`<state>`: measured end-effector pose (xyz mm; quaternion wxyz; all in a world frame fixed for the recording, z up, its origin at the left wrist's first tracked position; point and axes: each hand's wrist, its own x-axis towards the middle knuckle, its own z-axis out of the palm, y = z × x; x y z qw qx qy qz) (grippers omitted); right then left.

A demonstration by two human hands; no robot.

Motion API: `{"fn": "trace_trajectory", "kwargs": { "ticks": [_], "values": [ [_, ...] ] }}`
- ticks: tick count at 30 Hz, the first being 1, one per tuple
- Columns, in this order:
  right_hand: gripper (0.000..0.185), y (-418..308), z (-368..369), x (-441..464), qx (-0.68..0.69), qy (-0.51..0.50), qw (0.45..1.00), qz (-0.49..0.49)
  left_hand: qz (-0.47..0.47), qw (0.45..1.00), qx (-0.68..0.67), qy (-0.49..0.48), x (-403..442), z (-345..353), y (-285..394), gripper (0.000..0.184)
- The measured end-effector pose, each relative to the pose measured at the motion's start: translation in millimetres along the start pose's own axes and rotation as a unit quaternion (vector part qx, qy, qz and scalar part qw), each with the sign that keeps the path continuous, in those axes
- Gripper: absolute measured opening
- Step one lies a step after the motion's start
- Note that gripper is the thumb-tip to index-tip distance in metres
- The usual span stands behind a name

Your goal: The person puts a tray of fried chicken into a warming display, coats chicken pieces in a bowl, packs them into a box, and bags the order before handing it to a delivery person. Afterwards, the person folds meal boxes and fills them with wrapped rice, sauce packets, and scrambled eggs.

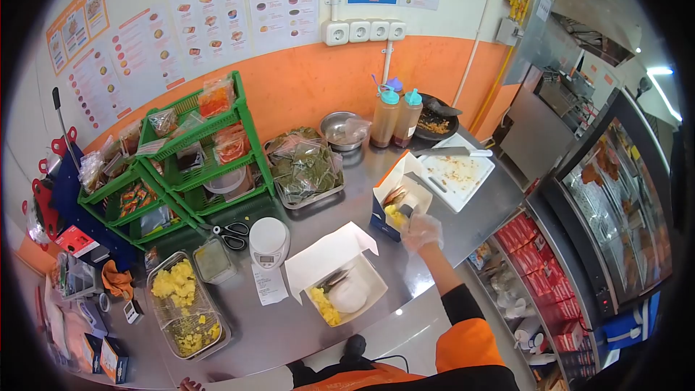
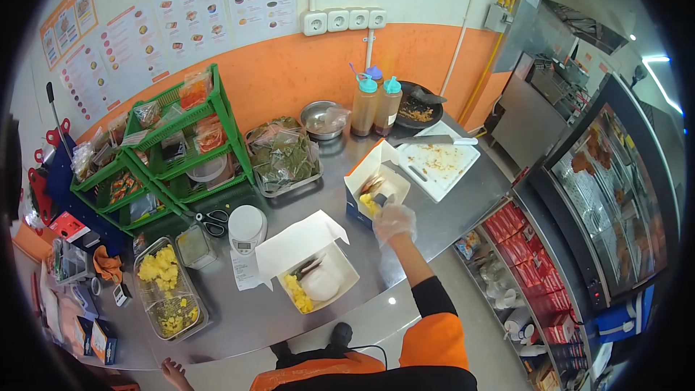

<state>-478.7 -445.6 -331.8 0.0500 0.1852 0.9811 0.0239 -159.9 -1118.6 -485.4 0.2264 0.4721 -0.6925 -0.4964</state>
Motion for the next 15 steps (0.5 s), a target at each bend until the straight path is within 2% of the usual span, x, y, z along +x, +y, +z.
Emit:
{"fn": "trace_trajectory", "kwargs": {
  "ticks": [4, 7, 9, 11, 12, 13, 14, 15],
  "values": [
    [0.066, 0.6, 35.9, -14.3, 0.0, 0.07, 0.997, -0.031, -0.092, 0.994, -0.032, -0.048, 6.2, 13.5, -21.1, 0.038],
    [0.072, -1.2, 49.0, -18.8, 0.028, 0.113, 0.993, 0.0, -0.16, 0.949, -0.109, -0.249, -9.5, 17.6, -15.6, 0.042],
    [0.07, 11.0, 87.9, 8.5, 0.232, 0.046, 0.968, 0.082, -0.197, 0.889, -0.198, -0.362, -38.3, 31.7, 31.1, 0.046],
    [0.061, 32.1, 132.2, 16.0, 0.152, 0.257, 0.954, 0.024, -0.197, 0.886, -0.235, -0.348, -57.6, 49.9, 64.9, 0.05],
    [0.053, 30.9, 128.6, 6.0, -0.035, 0.483, 0.872, -0.076, -0.178, 0.887, -0.275, -0.326, -63.0, 57.1, 70.8, 0.041],
    [0.047, 30.2, 121.8, 0.4, 0.089, 0.487, 0.861, -0.117, -0.158, 0.886, -0.315, -0.301, -62.7, 63.0, 71.5, 0.034],
    [0.04, 16.7, 81.4, -23.9, 0.365, 0.356, 0.852, -0.121, -0.145, 0.882, -0.315, -0.32, -55.1, 64.8, 67.1, 0.036],
    [0.035, -5.8, 34.0, -54.9, 0.633, 0.208, 0.74, -0.095, -0.132, 0.879, -0.312, -0.336, -45.9, 61.3, 62.5, 0.041]
  ]
}}
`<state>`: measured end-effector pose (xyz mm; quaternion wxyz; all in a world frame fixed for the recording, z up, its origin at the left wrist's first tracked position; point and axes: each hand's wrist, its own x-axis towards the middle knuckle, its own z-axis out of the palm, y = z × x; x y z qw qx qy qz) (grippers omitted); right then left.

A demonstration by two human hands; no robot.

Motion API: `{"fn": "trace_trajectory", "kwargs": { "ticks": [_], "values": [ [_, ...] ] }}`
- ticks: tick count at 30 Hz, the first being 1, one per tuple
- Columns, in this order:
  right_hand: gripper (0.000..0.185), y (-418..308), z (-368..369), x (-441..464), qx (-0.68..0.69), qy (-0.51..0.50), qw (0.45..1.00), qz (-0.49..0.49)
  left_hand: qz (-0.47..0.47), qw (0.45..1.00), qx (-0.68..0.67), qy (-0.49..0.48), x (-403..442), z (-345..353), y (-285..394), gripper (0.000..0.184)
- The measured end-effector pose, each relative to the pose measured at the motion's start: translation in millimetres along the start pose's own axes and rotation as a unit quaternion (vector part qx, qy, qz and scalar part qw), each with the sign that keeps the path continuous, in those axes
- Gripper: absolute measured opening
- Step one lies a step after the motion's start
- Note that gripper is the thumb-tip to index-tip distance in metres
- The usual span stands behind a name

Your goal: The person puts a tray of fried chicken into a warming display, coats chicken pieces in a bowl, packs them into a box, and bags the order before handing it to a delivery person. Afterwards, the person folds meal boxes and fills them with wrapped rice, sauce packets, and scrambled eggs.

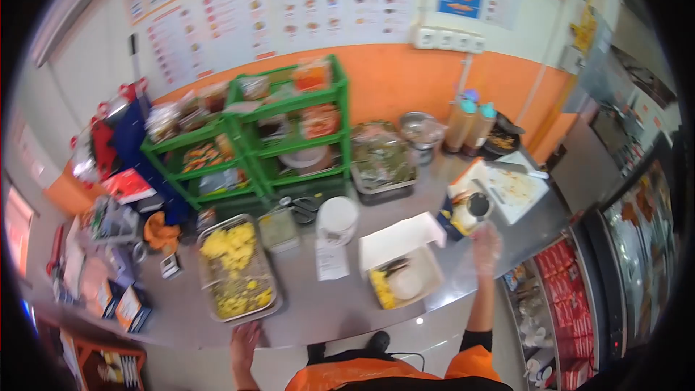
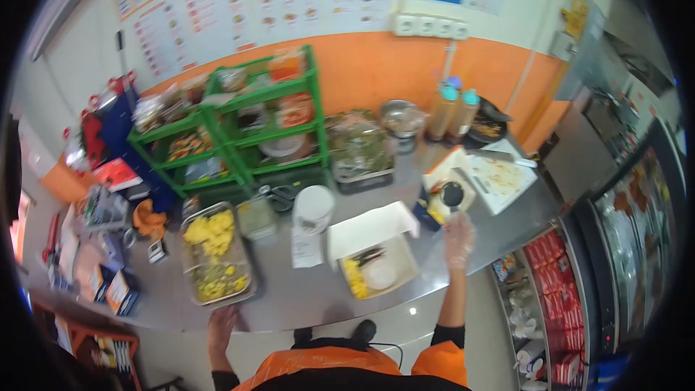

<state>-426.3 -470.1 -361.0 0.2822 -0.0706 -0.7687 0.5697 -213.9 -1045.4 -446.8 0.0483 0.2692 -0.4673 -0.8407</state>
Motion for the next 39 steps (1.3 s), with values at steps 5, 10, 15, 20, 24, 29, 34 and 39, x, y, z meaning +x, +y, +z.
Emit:
{"fn": "trace_trajectory", "kwargs": {
  "ticks": [5, 10, 15, 20, 24, 29, 34, 39],
  "values": [
    [0.027, -171.2, 82.2, -87.5, 0.092, -0.255, 0.959, 0.084, -0.029, 0.997, -0.068, -0.034, 12.0, -13.8, 5.3, 0.044],
    [0.033, -161.3, 262.8, -193.8, -0.05, -0.525, 0.849, -0.009, -0.037, 0.993, -0.052, -0.095, 16.9, -20.5, 19.9, 0.045],
    [0.031, -67.0, 423.4, -322.6, 0.182, -0.544, 0.817, 0.058, 0.002, 0.993, 0.058, -0.105, 37.1, -54.1, 22.8, 0.048],
    [0.042, -157.8, 305.4, -268.3, 0.007, -0.588, 0.809, -0.005, 0.023, 0.992, 0.039, -0.113, 57.6, -67.7, 28.8, 0.042],
    [0.052, -127.5, 151.5, -211.7, 0.093, -0.614, 0.781, -0.074, 0.053, 0.983, -0.035, -0.174, 82.5, -77.1, 20.8, 0.04],
    [0.061, -91.7, -110.6, -103.6, 0.074, -0.547, 0.763, 0.337, 0.35, 0.742, 0.386, 0.421, 123.7, -78.7, 15.4, 0.059],
    [0.037, -7.5, -377.3, 19.5, -0.601, -0.132, 0.647, 0.449, 0.57, 0.614, 0.363, 0.408, -33.1, 234.1, -16.5, 0.044],
    [0.057, 13.6, -553.7, 138.6, -0.802, 0.291, 0.508, 0.116, 0.505, 0.78, 0.285, 0.234, -100.4, 400.2, -56.9, 0.018]
  ]
}}
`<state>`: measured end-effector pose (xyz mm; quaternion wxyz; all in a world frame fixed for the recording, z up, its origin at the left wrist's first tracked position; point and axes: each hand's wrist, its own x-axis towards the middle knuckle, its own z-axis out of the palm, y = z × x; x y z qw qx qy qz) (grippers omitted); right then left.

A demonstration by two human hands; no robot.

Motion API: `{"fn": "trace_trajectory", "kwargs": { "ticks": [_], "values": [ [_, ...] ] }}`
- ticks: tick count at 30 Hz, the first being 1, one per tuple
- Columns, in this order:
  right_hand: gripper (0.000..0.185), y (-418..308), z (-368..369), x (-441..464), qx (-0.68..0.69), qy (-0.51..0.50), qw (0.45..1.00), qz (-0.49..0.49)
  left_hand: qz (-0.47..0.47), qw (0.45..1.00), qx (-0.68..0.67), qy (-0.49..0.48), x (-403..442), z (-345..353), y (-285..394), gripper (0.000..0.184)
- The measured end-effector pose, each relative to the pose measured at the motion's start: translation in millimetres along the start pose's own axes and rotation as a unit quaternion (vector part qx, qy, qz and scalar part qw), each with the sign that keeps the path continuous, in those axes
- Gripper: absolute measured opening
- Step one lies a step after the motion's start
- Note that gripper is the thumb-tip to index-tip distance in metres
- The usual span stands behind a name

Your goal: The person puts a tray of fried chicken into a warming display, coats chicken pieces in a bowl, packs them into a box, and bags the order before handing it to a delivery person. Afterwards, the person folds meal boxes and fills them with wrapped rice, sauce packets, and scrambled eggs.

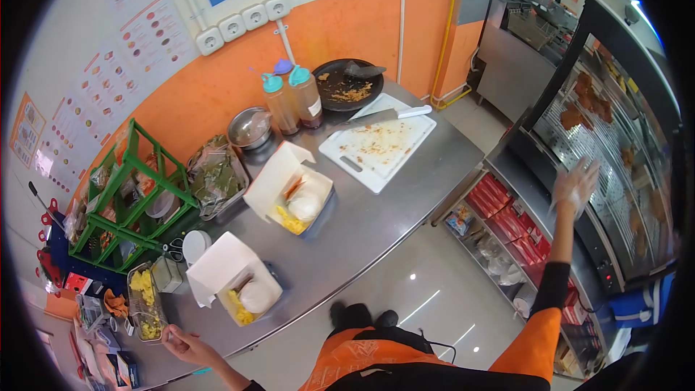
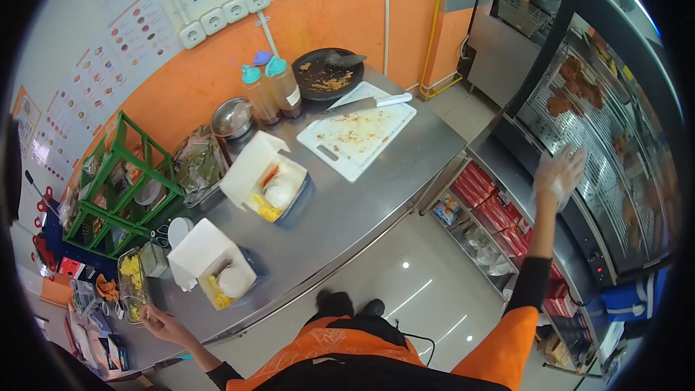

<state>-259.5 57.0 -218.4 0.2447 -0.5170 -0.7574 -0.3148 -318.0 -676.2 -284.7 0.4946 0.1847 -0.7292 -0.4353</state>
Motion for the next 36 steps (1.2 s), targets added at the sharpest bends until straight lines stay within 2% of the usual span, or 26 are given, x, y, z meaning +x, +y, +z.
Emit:
{"fn": "trace_trajectory", "kwargs": {
  "ticks": [3, 5, 7, 9, 11, 13, 15, 17, 19, 21, 22, 26, 29, 30, 33, 36],
  "values": [
    [0.05, 8.9, 56.4, 76.0, 0.056, 0.089, 0.99, -0.096, 0.03, 0.994, -0.094, -0.052, -34.1, 44.8, 34.6, 0.018],
    [0.05, 10.5, 86.4, 109.7, 0.133, 0.085, 0.978, -0.139, 0.05, 0.985, -0.141, -0.087, -58.9, 85.7, 66.4, 0.02],
    [0.043, 13.2, 110.9, 129.5, 0.114, 0.143, 0.965, -0.187, 0.04, 0.979, -0.17, -0.102, -80.6, 127.3, 87.8, 0.019],
    [0.032, 7.8, 125.7, 143.6, 0.201, 0.137, 0.957, -0.158, 0.025, 0.963, -0.238, -0.12, -103.4, 174.9, 103.8, 0.02],
    [0.024, 7.4, 129.8, 154.2, 0.13, 0.168, 0.963, -0.167, 0.031, 0.953, -0.268, -0.136, -121.2, 227.4, 121.2, 0.024],
    [0.023, 5.2, 121.2, 163.8, 0.17, 0.204, 0.95, -0.166, 0.016, 0.934, -0.311, -0.174, -144.8, 279.2, 157.9, 0.025],
    [0.023, -7.1, 116.8, 166.4, 0.203, 0.151, 0.963, -0.098, -0.023, 0.904, -0.37, -0.214, -173.7, 326.3, 193.7, 0.023],
    [0.021, -19.1, 107.9, 184.2, 0.286, 0.275, 0.89, -0.225, -0.058, 0.864, -0.413, -0.281, -199.9, 365.3, 220.9, 0.02],
    [0.02, -33.7, 104.0, 193.4, 0.243, 0.245, 0.905, -0.251, -0.05, 0.841, -0.433, -0.321, -224.6, 396.1, 253.4, 0.021],
    [0.02, -41.3, 127.2, 198.8, 0.255, 0.245, 0.903, -0.243, -0.052, 0.82, -0.441, -0.362, -248.5, 418.5, 280.7, 0.022],
    [0.018, -42.1, 134.8, 201.9, 0.249, 0.286, 0.896, -0.231, -0.037, 0.819, -0.434, -0.374, -258.2, 427.8, 287.9, 0.022],
    [0.019, -20.8, 134.2, 197.5, 0.175, 0.226, 0.931, -0.227, -0.042, 0.812, -0.429, -0.393, -291.7, 445.0, 311.3, 0.021],
    [0.022, 1.2, 142.4, 185.3, 0.181, 0.189, 0.952, -0.161, -0.054, 0.815, -0.422, -0.394, -310.6, 446.6, 316.9, 0.022],
    [0.022, 10.5, 123.4, 181.5, 0.161, 0.171, 0.963, -0.129, -0.055, 0.813, -0.422, -0.398, -316.1, 448.4, 311.4, 0.022],
    [0.022, 36.2, 89.6, 181.2, 0.256, 0.186, 0.949, -0.002, -0.061, 0.82, -0.402, -0.404, -331.9, 447.0, 317.3, 0.023],
    [0.023, 65.7, 71.5, 203.8, 0.332, 0.254, 0.909, -0.01, -0.061, 0.812, -0.404, -0.416, -346.8, 444.9, 325.9, 0.024]
  ]
}}
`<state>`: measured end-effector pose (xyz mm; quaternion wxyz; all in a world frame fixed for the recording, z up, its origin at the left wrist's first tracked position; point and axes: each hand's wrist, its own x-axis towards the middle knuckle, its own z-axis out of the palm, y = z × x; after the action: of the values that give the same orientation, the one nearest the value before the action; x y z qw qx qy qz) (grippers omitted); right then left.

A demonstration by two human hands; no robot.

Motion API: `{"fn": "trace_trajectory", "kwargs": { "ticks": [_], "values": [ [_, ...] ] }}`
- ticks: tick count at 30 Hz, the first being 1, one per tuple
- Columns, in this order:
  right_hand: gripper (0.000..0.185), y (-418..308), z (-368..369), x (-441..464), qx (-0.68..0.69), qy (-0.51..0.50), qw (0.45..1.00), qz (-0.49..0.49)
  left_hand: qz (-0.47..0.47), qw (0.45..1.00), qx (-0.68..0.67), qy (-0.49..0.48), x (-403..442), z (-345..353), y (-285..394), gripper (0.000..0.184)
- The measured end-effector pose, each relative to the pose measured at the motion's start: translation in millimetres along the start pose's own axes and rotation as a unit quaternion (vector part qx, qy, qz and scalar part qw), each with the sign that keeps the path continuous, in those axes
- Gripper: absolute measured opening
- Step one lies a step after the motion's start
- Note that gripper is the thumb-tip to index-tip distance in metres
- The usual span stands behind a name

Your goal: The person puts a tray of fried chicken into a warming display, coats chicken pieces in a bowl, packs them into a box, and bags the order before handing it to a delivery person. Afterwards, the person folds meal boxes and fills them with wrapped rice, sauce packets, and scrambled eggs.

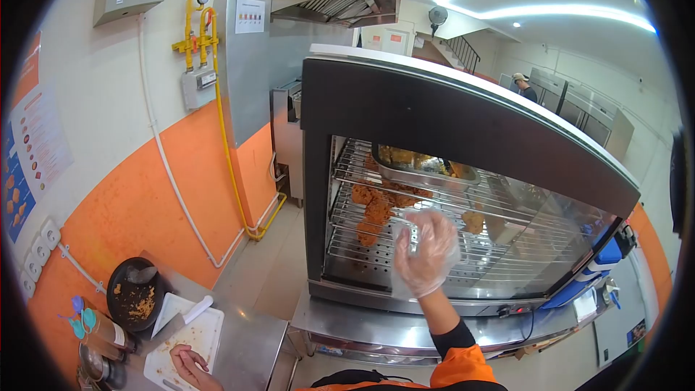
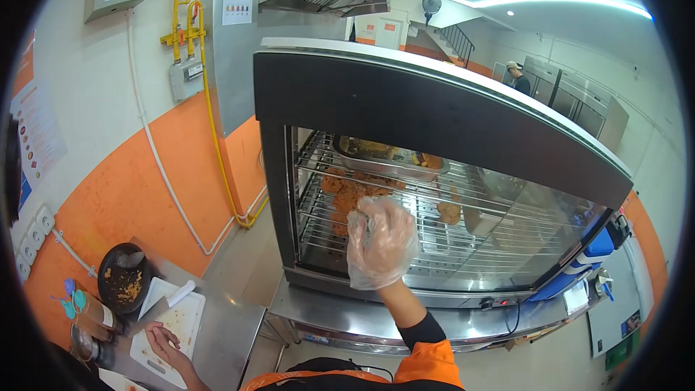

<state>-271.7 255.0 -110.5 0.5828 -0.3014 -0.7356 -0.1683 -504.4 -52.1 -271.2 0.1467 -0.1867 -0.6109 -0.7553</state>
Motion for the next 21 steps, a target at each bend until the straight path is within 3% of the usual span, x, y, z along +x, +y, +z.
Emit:
{"fn": "trace_trajectory", "kwargs": {
  "ticks": [3, 6, 9, 11, 12, 15, 18, 21],
  "values": [
    [0.025, 9.2, -7.3, 50.9, -0.002, -0.006, 1.0, -0.024, 0.0, 0.998, -0.033, -0.048, -9.2, 26.9, 5.0, 0.024],
    [0.029, 26.5, -8.8, 78.3, -0.172, -0.094, 0.975, -0.106, -0.012, 0.988, -0.072, -0.135, -28.3, 73.4, 20.2, 0.024],
    [0.029, 46.0, -0.6, 85.7, -0.132, -0.293, 0.946, -0.05, -0.019, 0.951, -0.102, -0.291, -39.4, 118.5, 42.4, 0.021],
    [0.025, 49.8, 3.5, 84.8, -0.097, -0.255, 0.959, -0.079, -0.049, 0.922, -0.129, -0.361, -44.9, 154.8, 54.5, 0.012],
    [0.023, 48.4, 2.1, 82.9, -0.089, -0.254, 0.959, -0.085, 0.024, 0.923, -0.106, -0.369, -44.9, 174.6, 69.7, 0.013],
    [0.018, 39.1, -7.5, 81.5, -0.039, -0.242, 0.962, -0.117, 0.168, 0.894, -0.029, -0.415, -26.2, 221.7, 104.9, 0.037],
    [0.015, 23.4, -24.9, 78.1, -0.001, -0.226, 0.962, -0.155, 0.114, 0.91, -0.062, -0.395, -18.2, 251.3, 131.9, 0.07],
    [0.012, 6.3, -43.7, 76.2, 0.015, -0.236, 0.956, -0.175, 0.245, 0.914, -0.046, -0.321, -23.4, 272.5, 139.6, 0.089]
  ]
}}
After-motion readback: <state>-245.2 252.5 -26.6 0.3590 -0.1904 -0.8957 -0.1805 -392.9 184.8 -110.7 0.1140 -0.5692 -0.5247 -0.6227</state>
